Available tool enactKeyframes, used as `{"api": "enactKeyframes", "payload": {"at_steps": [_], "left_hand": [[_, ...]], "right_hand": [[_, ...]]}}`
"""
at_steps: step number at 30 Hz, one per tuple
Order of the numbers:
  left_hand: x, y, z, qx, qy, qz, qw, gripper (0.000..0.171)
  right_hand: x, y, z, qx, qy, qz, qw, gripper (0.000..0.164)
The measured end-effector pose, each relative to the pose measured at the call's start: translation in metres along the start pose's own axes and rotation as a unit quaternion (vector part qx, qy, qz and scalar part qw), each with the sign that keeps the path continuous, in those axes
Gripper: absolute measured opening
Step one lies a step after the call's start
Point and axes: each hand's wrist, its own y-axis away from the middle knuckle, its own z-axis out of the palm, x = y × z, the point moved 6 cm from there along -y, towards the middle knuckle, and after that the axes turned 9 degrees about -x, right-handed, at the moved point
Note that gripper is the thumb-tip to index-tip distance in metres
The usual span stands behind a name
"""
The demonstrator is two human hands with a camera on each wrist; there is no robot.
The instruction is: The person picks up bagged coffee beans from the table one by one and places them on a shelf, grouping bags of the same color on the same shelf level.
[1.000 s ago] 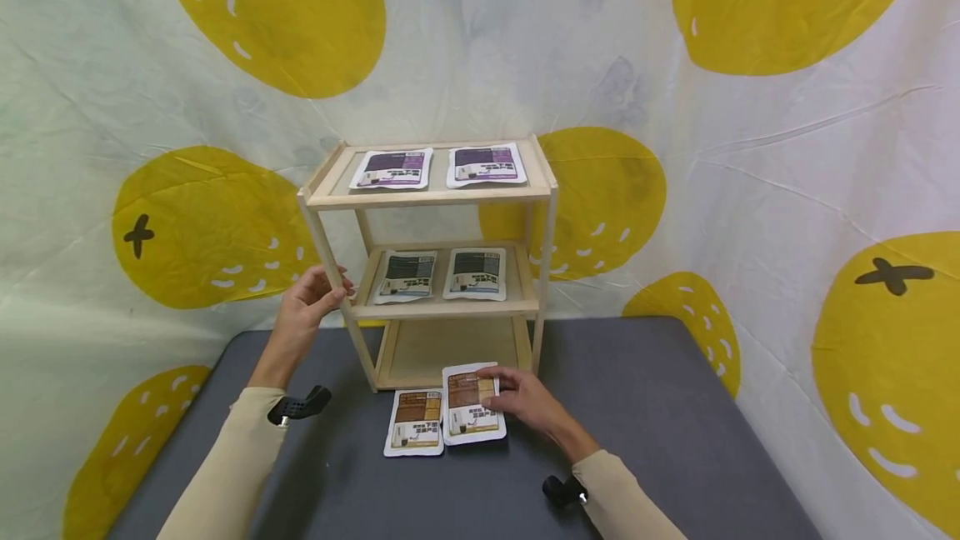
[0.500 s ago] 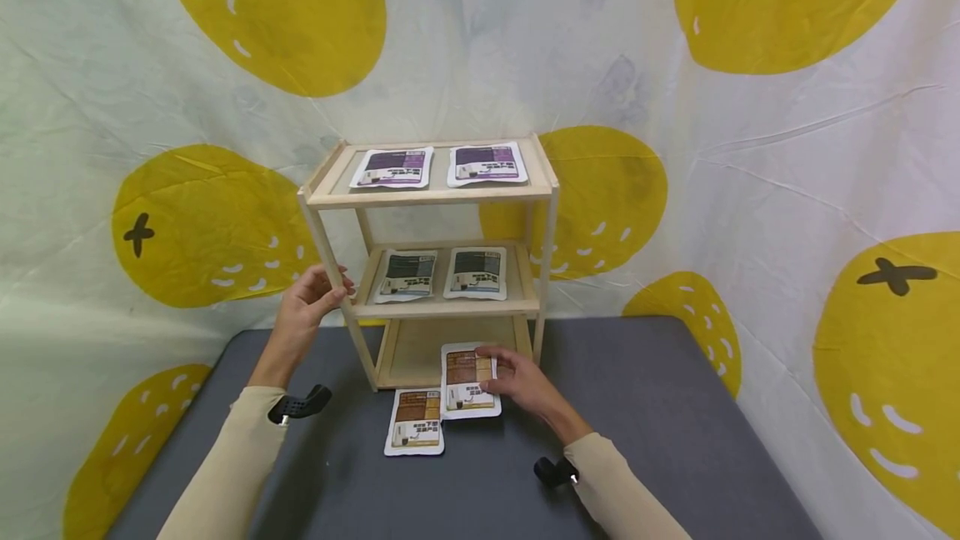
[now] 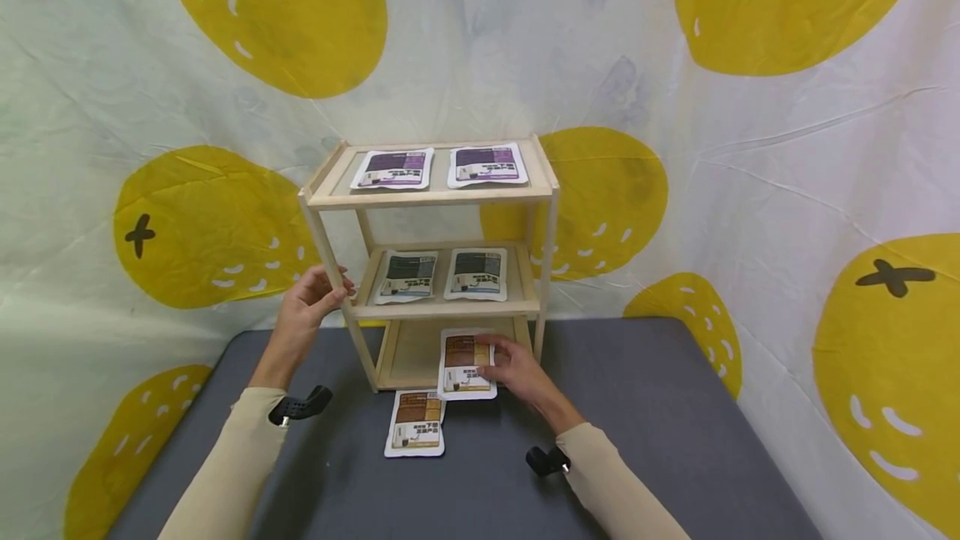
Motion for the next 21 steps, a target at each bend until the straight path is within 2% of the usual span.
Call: {"api": "enactKeyframes", "payload": {"at_steps": [7,21], "left_hand": [[0.001,0.000,0.000,-0.004,-0.003,-0.001,1.0000,0.031],[0.001,0.001,0.000,-0.004,0.001,0.002,1.0000,0.031]], "right_hand": [[-0.001,-0.008,-0.002,0.007,-0.028,0.000,1.000,0.065],[-0.002,-0.016,-0.005,0.071,0.021,-0.001,0.997,0.063]]}}
